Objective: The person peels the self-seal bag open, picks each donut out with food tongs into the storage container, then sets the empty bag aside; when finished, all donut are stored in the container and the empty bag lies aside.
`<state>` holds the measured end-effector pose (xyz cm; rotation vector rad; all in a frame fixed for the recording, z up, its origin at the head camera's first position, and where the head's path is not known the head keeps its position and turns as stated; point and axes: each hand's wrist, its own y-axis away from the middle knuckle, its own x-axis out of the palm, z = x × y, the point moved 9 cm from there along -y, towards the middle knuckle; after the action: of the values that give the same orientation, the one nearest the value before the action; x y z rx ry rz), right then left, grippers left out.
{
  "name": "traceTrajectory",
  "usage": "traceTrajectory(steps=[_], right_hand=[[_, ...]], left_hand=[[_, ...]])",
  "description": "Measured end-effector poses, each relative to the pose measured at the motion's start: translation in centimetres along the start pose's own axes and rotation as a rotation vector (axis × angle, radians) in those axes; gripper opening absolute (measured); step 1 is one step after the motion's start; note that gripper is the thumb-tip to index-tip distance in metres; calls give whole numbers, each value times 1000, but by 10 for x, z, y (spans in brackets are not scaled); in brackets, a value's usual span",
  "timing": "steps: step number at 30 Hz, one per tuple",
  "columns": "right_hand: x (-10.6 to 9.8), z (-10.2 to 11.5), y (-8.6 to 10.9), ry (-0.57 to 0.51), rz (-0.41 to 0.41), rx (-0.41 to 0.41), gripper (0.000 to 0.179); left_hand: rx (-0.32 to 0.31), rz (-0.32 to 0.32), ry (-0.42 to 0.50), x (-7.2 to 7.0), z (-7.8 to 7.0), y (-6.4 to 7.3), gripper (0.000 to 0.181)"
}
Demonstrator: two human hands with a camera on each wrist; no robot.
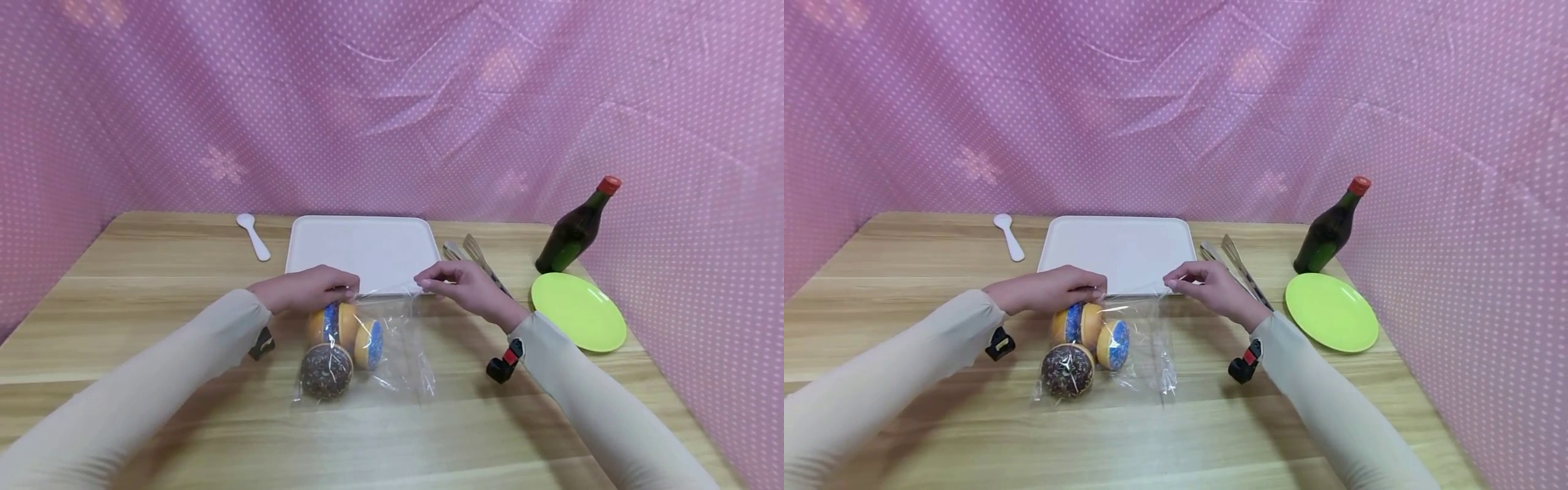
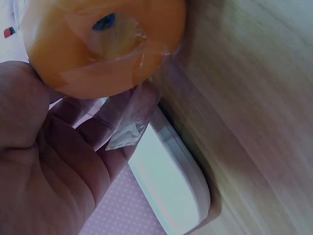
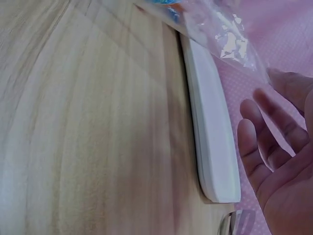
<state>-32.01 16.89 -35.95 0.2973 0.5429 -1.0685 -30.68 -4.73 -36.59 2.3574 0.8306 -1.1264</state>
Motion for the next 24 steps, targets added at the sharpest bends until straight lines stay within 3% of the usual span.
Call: traceTrajectory(steps=[8,12,15,19,24], right_hand=[[3,1,3,-13,-33,8,28],[6,15,3,42,-141,-42,28],[10,24,6,143,-211,-17,23],[24,28,9,260,-167,47,35],[35,29,8,256,-124,32,32]], left_hand=[[-20,-8,10,-1,3,4,20],[-57,-14,7,-2,6,5,20],[-72,-11,16,-2,7,4,20],[-73,-11,18,-1,7,3,19],[-67,-20,6,-1,5,3,20]])
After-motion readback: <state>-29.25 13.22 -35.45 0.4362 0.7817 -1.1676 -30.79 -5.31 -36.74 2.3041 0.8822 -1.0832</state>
